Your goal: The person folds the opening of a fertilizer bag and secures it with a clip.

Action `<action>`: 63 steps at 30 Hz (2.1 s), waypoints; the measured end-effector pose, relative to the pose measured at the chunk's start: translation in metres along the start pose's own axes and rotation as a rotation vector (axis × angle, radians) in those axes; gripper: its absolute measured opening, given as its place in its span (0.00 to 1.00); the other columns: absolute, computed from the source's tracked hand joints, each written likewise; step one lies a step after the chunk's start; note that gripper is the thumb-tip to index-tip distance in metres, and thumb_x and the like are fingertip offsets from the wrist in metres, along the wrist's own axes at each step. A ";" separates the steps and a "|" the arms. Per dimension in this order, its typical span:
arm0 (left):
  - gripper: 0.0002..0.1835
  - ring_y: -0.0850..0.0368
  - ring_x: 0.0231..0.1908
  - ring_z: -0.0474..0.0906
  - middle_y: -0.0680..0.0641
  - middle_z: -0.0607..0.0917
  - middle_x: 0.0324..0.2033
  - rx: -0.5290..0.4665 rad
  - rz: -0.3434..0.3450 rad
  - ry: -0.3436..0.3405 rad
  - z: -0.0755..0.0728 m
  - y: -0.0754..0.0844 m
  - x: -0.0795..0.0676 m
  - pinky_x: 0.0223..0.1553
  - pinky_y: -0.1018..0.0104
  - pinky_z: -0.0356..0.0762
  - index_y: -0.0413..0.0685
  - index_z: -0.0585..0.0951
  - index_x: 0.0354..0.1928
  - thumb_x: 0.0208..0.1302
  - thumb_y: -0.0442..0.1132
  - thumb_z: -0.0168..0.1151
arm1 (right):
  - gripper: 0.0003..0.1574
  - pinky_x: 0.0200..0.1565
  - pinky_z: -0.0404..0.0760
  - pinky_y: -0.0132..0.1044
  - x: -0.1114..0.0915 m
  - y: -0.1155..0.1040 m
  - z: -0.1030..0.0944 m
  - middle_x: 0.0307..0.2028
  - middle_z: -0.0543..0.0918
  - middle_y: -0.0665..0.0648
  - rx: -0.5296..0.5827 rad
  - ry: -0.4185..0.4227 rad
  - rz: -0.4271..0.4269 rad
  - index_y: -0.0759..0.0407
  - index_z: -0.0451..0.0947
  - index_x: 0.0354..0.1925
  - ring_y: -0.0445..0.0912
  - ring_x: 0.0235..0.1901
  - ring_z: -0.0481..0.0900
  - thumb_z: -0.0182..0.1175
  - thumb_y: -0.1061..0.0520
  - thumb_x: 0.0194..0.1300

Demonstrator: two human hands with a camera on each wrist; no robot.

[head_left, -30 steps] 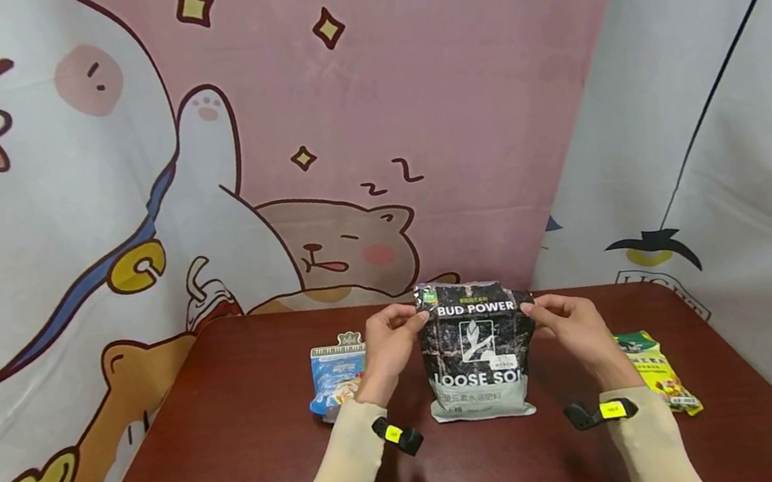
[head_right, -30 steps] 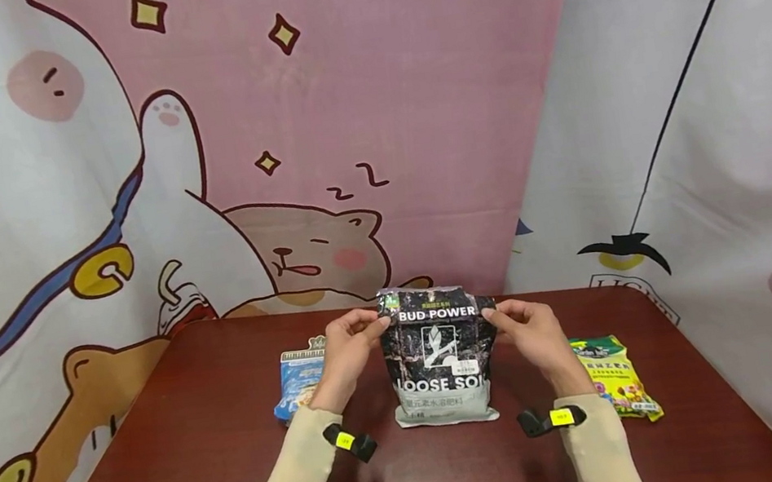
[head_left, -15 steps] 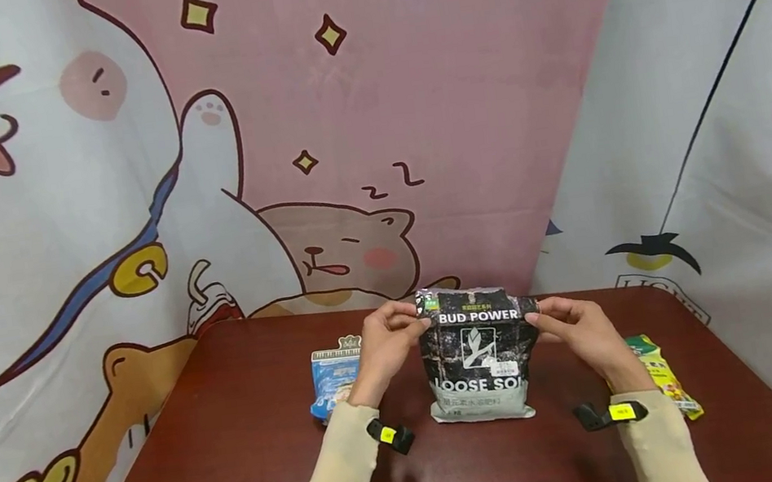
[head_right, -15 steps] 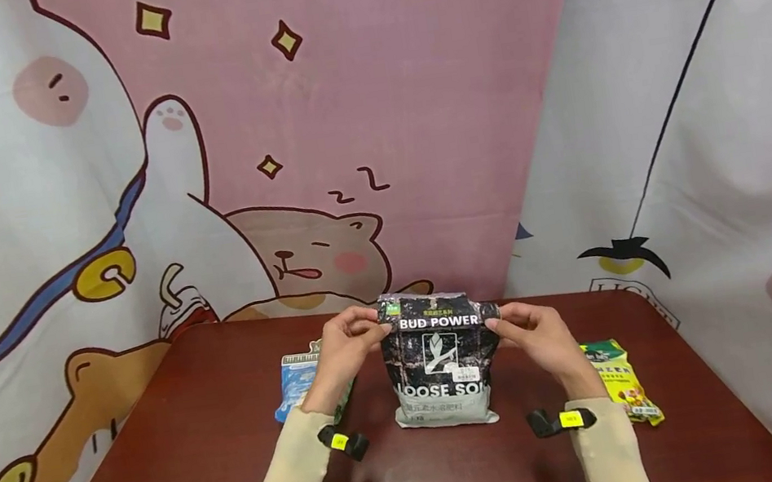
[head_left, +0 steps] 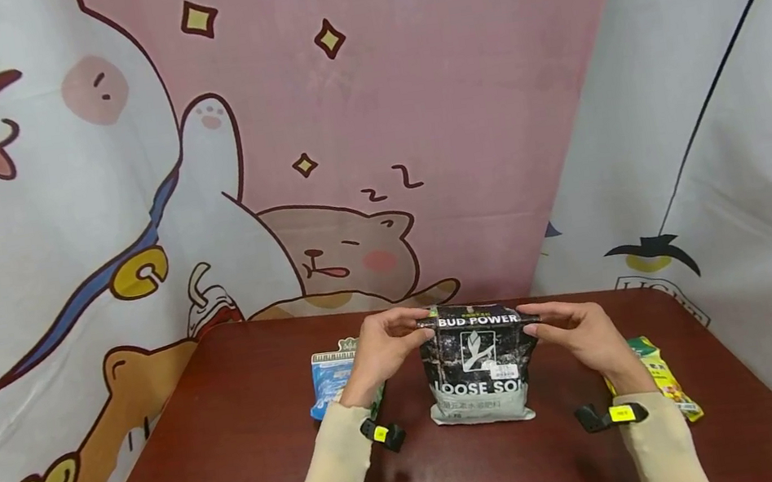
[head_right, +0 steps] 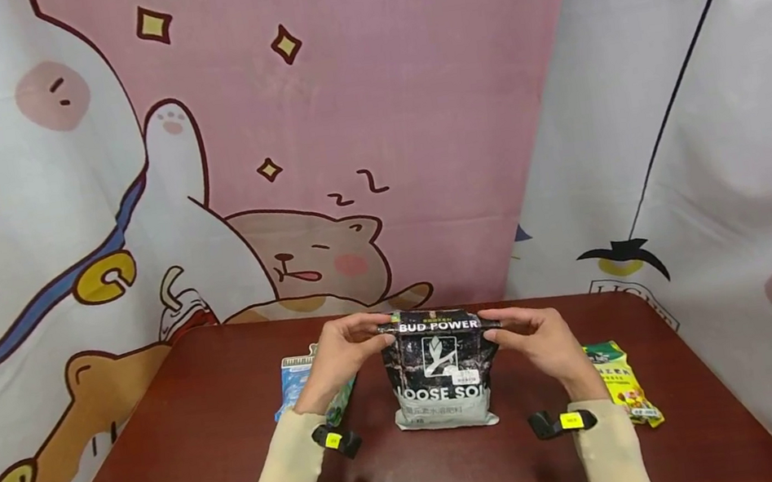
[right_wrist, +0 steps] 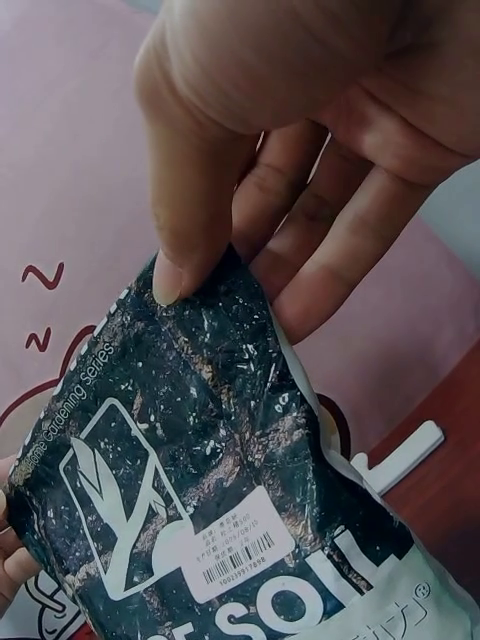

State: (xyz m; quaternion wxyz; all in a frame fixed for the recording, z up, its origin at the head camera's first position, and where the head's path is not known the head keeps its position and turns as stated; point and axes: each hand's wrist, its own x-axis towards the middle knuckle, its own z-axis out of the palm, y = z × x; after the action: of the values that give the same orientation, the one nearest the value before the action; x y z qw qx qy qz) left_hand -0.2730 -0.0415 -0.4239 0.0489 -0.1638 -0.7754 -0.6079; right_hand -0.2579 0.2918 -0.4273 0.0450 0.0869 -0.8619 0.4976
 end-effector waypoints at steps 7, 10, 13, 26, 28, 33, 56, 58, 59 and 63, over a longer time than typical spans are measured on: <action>0.09 0.59 0.38 0.87 0.51 0.92 0.41 0.023 -0.005 -0.026 -0.002 -0.003 0.001 0.39 0.62 0.84 0.60 0.91 0.45 0.62 0.44 0.75 | 0.28 0.49 0.81 0.42 -0.001 -0.003 0.000 0.53 0.88 0.56 -0.064 0.012 0.013 0.44 0.86 0.58 0.45 0.40 0.90 0.69 0.35 0.63; 0.08 0.60 0.36 0.86 0.53 0.92 0.39 0.045 -0.001 -0.028 -0.002 -0.004 0.001 0.38 0.59 0.85 0.62 0.91 0.44 0.63 0.46 0.74 | 0.27 0.49 0.81 0.43 -0.001 -0.003 0.000 0.52 0.89 0.56 -0.077 0.019 0.017 0.44 0.87 0.55 0.46 0.39 0.90 0.69 0.34 0.63; 0.06 0.60 0.32 0.86 0.54 0.91 0.36 0.099 0.026 -0.024 -0.002 -0.004 0.001 0.36 0.60 0.83 0.64 0.91 0.42 0.64 0.47 0.72 | 0.27 0.48 0.82 0.44 -0.001 -0.003 0.000 0.48 0.90 0.57 -0.083 0.015 0.015 0.47 0.88 0.54 0.46 0.37 0.90 0.68 0.35 0.64; 0.02 0.59 0.38 0.83 0.54 0.86 0.37 0.211 0.190 -0.019 0.000 -0.005 0.002 0.43 0.66 0.81 0.55 0.90 0.36 0.66 0.42 0.71 | 0.13 0.39 0.80 0.37 -0.001 -0.012 0.005 0.39 0.89 0.53 -0.197 0.061 -0.086 0.47 0.89 0.42 0.45 0.38 0.80 0.67 0.42 0.69; 0.02 0.61 0.37 0.83 0.55 0.88 0.36 0.216 0.188 -0.029 0.001 -0.004 0.001 0.42 0.66 0.80 0.56 0.89 0.36 0.67 0.42 0.70 | 0.13 0.37 0.79 0.37 -0.002 -0.015 0.006 0.39 0.89 0.53 -0.195 0.057 -0.086 0.47 0.89 0.43 0.45 0.37 0.80 0.67 0.42 0.69; 0.01 0.63 0.32 0.83 0.54 0.89 0.34 0.214 0.170 -0.055 0.003 0.000 -0.001 0.37 0.67 0.79 0.56 0.87 0.38 0.69 0.42 0.68 | 0.13 0.39 0.80 0.35 -0.002 -0.022 0.009 0.42 0.90 0.48 -0.196 0.046 -0.093 0.40 0.89 0.44 0.43 0.39 0.82 0.68 0.38 0.66; 0.06 0.65 0.34 0.80 0.59 0.87 0.37 0.523 0.388 -0.016 0.036 0.024 -0.014 0.37 0.70 0.76 0.61 0.89 0.44 0.68 0.47 0.69 | 0.08 0.32 0.77 0.31 -0.007 -0.058 0.035 0.38 0.90 0.45 -0.316 0.013 -0.292 0.40 0.89 0.42 0.38 0.28 0.78 0.73 0.49 0.63; 0.06 0.64 0.36 0.82 0.59 0.87 0.38 0.551 0.407 -0.007 0.038 0.026 -0.015 0.38 0.69 0.77 0.61 0.90 0.44 0.68 0.47 0.69 | 0.08 0.32 0.78 0.31 -0.008 -0.060 0.036 0.38 0.90 0.45 -0.308 0.003 -0.295 0.39 0.89 0.42 0.37 0.28 0.79 0.73 0.50 0.64; 0.06 0.64 0.36 0.83 0.59 0.87 0.38 0.561 0.417 -0.004 0.040 0.027 -0.016 0.38 0.69 0.78 0.61 0.90 0.44 0.68 0.47 0.70 | 0.08 0.33 0.78 0.31 -0.008 -0.061 0.037 0.38 0.90 0.45 -0.302 -0.005 -0.295 0.39 0.89 0.42 0.37 0.29 0.79 0.73 0.50 0.64; 0.08 0.64 0.36 0.83 0.57 0.87 0.42 0.586 0.444 -0.013 0.044 0.029 -0.020 0.36 0.70 0.78 0.60 0.89 0.46 0.68 0.47 0.69 | 0.07 0.35 0.81 0.31 -0.009 -0.063 0.040 0.39 0.90 0.45 -0.288 -0.029 -0.292 0.40 0.89 0.43 0.37 0.31 0.82 0.72 0.50 0.64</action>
State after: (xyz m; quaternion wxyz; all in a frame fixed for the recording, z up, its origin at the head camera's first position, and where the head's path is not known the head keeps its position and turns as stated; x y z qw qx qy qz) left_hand -0.2400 0.0027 -0.4134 0.2197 -0.3111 -0.8623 -0.3337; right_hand -0.2364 0.2270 -0.3949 0.1161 0.2106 -0.9030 0.3560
